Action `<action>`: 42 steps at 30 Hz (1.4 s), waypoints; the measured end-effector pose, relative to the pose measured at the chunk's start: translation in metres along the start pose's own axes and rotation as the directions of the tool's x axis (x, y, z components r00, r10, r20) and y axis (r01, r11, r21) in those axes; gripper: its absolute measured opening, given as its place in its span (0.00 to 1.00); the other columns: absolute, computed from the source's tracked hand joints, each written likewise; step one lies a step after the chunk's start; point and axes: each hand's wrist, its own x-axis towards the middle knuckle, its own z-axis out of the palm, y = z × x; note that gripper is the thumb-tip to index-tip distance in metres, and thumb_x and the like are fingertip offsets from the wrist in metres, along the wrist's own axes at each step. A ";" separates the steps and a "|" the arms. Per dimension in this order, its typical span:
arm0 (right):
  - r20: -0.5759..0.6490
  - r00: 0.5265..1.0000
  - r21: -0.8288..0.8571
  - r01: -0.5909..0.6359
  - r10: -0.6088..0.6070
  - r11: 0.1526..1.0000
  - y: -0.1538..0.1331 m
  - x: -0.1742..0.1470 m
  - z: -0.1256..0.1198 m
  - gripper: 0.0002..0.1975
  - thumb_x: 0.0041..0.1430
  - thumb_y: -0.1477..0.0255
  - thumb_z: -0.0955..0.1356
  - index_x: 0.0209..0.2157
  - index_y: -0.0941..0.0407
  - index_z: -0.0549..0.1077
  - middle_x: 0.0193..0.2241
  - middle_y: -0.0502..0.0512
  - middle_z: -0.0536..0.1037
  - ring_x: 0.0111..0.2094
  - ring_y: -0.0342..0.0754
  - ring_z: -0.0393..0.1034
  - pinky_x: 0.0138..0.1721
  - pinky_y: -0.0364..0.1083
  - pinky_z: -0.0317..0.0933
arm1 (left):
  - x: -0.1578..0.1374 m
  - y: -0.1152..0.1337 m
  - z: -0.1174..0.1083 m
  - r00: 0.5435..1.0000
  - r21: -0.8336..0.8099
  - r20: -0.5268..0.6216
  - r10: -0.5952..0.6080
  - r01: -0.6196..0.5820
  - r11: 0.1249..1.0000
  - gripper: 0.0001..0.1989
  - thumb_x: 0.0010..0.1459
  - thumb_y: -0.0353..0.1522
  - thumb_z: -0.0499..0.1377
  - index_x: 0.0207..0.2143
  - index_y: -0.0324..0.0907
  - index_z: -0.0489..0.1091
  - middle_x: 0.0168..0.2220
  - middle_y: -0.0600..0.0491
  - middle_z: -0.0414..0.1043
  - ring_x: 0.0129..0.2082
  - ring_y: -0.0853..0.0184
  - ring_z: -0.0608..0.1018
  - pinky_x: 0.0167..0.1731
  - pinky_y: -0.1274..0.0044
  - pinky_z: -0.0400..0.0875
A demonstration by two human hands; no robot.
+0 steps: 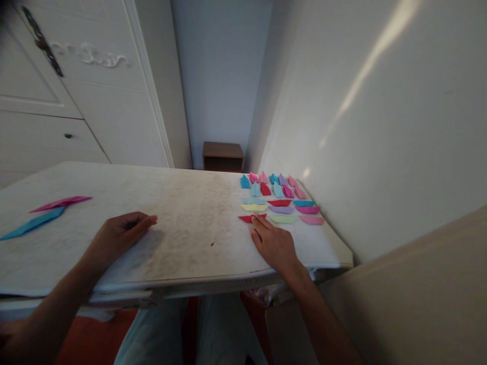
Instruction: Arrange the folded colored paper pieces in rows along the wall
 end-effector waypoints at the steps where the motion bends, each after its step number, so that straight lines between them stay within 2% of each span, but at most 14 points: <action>1: 0.003 1.000 -0.010 -0.004 0.004 1.000 -0.001 0.000 -0.001 0.20 0.67 0.69 0.59 0.57 0.53 0.69 0.57 0.54 0.69 0.55 0.51 0.68 0.49 0.52 0.69 | 0.000 0.000 0.000 1.000 -0.001 0.000 -0.001 0.001 1.000 0.23 0.50 0.51 0.54 0.26 0.41 0.73 0.20 0.56 0.67 0.23 0.69 0.67 0.23 0.79 0.59; 12: 0.026 0.999 -0.077 -0.040 0.042 0.996 -0.007 0.001 -0.001 0.20 0.67 0.69 0.58 0.58 0.55 0.68 0.58 0.54 0.68 0.54 0.51 0.69 0.46 0.51 0.71 | -0.001 0.001 0.000 1.000 -0.006 -0.009 0.009 -0.009 1.000 0.22 0.51 0.50 0.54 0.25 0.40 0.73 0.20 0.56 0.67 0.23 0.69 0.67 0.23 0.79 0.59; 18: -0.045 0.998 -0.044 -0.048 0.046 0.998 -0.007 -0.004 -0.001 0.21 0.66 0.69 0.59 0.59 0.56 0.65 0.61 0.57 0.65 0.55 0.52 0.68 0.40 0.49 0.72 | -0.001 0.000 0.000 1.000 -0.006 -0.012 0.026 -0.026 1.000 0.22 0.51 0.50 0.55 0.24 0.41 0.72 0.20 0.56 0.67 0.22 0.69 0.66 0.22 0.79 0.58; 21: -0.123 0.992 0.031 -0.021 0.025 0.999 -0.006 -0.007 0.000 0.20 0.66 0.70 0.59 0.57 0.56 0.67 0.59 0.59 0.68 0.54 0.53 0.68 0.40 0.49 0.72 | -0.001 0.000 0.000 0.999 0.000 -0.022 0.040 -0.040 0.999 0.22 0.51 0.50 0.55 0.24 0.41 0.72 0.20 0.56 0.67 0.22 0.69 0.67 0.23 0.79 0.58; 24: -0.207 0.978 0.135 0.051 -0.022 0.989 -0.003 -0.009 0.000 0.17 0.66 0.70 0.58 0.52 0.57 0.70 0.52 0.61 0.73 0.50 0.52 0.70 0.41 0.48 0.69 | -0.001 0.000 0.001 0.998 -0.013 -0.030 0.050 -0.050 0.999 0.21 0.52 0.49 0.55 0.24 0.41 0.72 0.20 0.56 0.68 0.23 0.69 0.68 0.23 0.79 0.59; 27: -0.214 0.976 0.256 0.099 -0.044 0.962 0.000 -0.010 -0.002 0.13 0.65 0.67 0.59 0.38 0.57 0.72 0.36 0.58 0.77 0.35 0.48 0.72 0.34 0.44 0.65 | -0.002 -0.001 0.002 0.997 -0.039 -0.039 0.069 -0.071 0.997 0.21 0.53 0.48 0.55 0.24 0.40 0.72 0.20 0.57 0.66 0.22 0.70 0.66 0.22 0.79 0.57; 30: -0.134 0.990 0.356 0.099 -0.054 0.929 0.005 -0.012 -0.004 0.15 0.64 0.64 0.61 0.24 0.54 0.65 0.20 0.48 0.68 0.21 0.42 0.62 0.24 0.41 0.56 | -0.002 -0.004 0.005 0.993 -0.088 -0.078 0.094 -0.101 0.991 0.20 0.54 0.47 0.56 0.23 0.40 0.71 0.18 0.58 0.62 0.20 0.72 0.63 0.21 0.80 0.55; 32: -0.095 0.993 0.371 0.102 -0.072 0.923 0.008 -0.013 -0.003 0.18 0.63 0.62 0.61 0.20 0.54 0.60 0.16 0.45 0.63 0.18 0.41 0.58 0.22 0.41 0.52 | -0.004 -0.006 0.006 0.987 -0.131 -0.132 0.094 -0.111 0.985 0.20 0.55 0.46 0.56 0.22 0.39 0.70 0.17 0.58 0.60 0.19 0.73 0.62 0.20 0.80 0.55; 35: -0.070 0.992 0.331 0.119 -0.101 0.936 0.009 -0.013 0.000 0.22 0.62 0.59 0.60 0.17 0.54 0.58 0.14 0.46 0.62 0.17 0.41 0.57 0.22 0.41 0.49 | -0.009 -0.010 0.004 0.965 -0.146 -0.249 0.082 -0.121 0.982 0.20 0.56 0.45 0.55 0.22 0.39 0.70 0.17 0.58 0.60 0.19 0.73 0.63 0.20 0.80 0.55; 37: -0.058 0.993 0.294 0.112 -0.099 0.949 0.008 -0.013 0.003 0.24 0.62 0.56 0.59 0.16 0.54 0.59 0.13 0.47 0.64 0.16 0.42 0.59 0.22 0.42 0.49 | -0.013 -0.016 -0.005 0.936 -0.051 -0.341 0.090 -0.114 0.992 0.19 0.58 0.44 0.54 0.22 0.39 0.70 0.18 0.57 0.63 0.19 0.72 0.65 0.21 0.80 0.58; 39: -0.046 0.996 0.262 0.090 -0.081 0.961 0.008 -0.014 0.004 0.25 0.61 0.54 0.58 0.16 0.54 0.62 0.14 0.48 0.66 0.17 0.43 0.62 0.22 0.42 0.50 | -0.017 -0.027 -0.022 0.895 0.139 -0.432 0.110 -0.054 0.989 0.18 0.59 0.42 0.53 0.23 0.40 0.70 0.20 0.55 0.67 0.22 0.70 0.68 0.25 0.79 0.62; 42: -0.021 0.999 0.236 0.050 -0.047 0.970 0.012 -0.015 0.008 0.26 0.60 0.51 0.57 0.18 0.53 0.67 0.15 0.49 0.70 0.18 0.46 0.66 0.22 0.43 0.53 | -0.023 -0.054 -0.060 0.847 0.401 -0.527 0.073 0.173 0.900 0.15 0.59 0.40 0.53 0.32 0.41 0.74 0.35 0.48 0.74 0.30 0.65 0.74 0.34 0.75 0.67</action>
